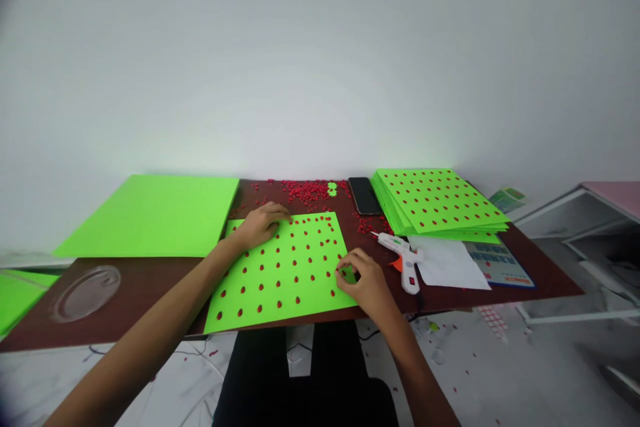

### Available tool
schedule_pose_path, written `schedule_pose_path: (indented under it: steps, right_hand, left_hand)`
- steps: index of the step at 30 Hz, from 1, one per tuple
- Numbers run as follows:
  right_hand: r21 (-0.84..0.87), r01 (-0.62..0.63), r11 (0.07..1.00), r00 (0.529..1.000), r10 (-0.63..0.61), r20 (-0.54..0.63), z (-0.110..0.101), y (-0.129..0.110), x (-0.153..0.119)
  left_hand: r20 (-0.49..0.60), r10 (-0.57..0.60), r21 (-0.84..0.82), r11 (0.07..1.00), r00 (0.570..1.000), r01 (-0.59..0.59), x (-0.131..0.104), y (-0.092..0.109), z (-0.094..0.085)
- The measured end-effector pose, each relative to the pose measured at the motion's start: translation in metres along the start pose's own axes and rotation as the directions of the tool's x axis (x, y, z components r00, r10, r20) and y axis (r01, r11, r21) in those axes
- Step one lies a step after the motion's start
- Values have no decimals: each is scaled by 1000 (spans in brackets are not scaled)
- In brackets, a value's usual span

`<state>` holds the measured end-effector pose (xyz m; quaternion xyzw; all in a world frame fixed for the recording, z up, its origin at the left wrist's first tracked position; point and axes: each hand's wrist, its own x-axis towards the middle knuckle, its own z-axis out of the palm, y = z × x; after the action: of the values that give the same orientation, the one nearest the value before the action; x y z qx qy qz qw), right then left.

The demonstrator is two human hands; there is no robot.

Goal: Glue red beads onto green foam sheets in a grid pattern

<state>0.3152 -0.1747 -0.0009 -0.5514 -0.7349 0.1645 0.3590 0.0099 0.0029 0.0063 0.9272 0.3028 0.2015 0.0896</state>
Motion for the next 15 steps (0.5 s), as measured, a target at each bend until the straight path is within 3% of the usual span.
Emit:
schedule_pose_path:
  steps: [7, 15]
  right_hand:
    - [62, 168, 984, 974, -175, 142, 12, -33, -20]
    - [42, 199, 979, 967, -203, 155, 16, -32, -19]
  left_hand:
    - [1, 2, -9, 1000, 1000, -2, 0, -1, 2]
    - [-3, 3, -13, 1000, 1000, -3, 0, -1, 1]
